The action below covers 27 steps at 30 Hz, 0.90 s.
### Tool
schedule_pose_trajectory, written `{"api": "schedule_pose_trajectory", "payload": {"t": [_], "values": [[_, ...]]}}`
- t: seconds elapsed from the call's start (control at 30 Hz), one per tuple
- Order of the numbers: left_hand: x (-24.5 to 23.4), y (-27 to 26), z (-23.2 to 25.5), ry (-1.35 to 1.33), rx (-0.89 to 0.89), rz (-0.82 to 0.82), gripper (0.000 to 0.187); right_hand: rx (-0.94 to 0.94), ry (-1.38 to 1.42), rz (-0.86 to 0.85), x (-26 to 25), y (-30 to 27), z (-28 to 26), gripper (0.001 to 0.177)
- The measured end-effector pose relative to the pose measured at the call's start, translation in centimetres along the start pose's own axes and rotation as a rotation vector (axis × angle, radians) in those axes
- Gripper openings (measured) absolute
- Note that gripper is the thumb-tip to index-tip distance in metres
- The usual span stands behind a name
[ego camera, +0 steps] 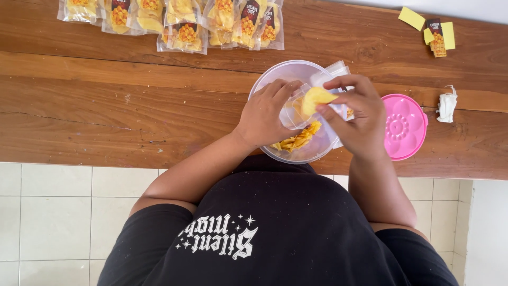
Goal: Manually filling small plastic bags with cassava chips from a large bowl and arranging the finished packages on a table.
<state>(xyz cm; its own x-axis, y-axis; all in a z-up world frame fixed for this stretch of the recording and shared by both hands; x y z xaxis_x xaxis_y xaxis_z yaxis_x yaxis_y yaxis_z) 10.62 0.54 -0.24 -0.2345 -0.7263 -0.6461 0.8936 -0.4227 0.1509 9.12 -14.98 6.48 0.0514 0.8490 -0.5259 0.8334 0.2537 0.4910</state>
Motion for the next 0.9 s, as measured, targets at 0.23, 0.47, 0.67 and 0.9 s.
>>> {"api": "schedule_pose_trajectory", "payload": {"t": [0.23,0.47,0.67,0.9], "values": [[0.6,-0.1,-0.2,-0.016,0.045,0.039,0.078,0.008,-0.111,-0.100,2.0,-0.8,-1.3,0.008],[0.7,-0.2,-0.2,-0.022,0.069,0.063,0.078,0.011,-0.143,-0.194,2.7,-0.7,-2.2,0.011],[-0.6,-0.8,0.2,-0.054,0.139,0.202,0.078,-0.038,-0.223,0.016,0.4,-0.8,0.4,0.015],[1.3,-0.4,-0.9,0.015,0.201,0.218,0.072,0.558,-0.555,-0.724,9.2,-6.5,9.3,0.037]]}}
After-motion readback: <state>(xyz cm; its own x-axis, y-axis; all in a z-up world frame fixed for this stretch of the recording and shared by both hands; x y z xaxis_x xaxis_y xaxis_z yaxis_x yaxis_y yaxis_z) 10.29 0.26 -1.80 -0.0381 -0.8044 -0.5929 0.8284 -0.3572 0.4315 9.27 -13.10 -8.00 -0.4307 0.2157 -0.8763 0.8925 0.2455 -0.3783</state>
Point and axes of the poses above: each hand's wrist, its own y-axis towards the middle knuckle, its own x-axis out of the palm, z = x × y, the point moved 9 cm from there along y, towards the middle knuckle, and after that the axes turned 2 degrees about z, right-handed, at the moved point
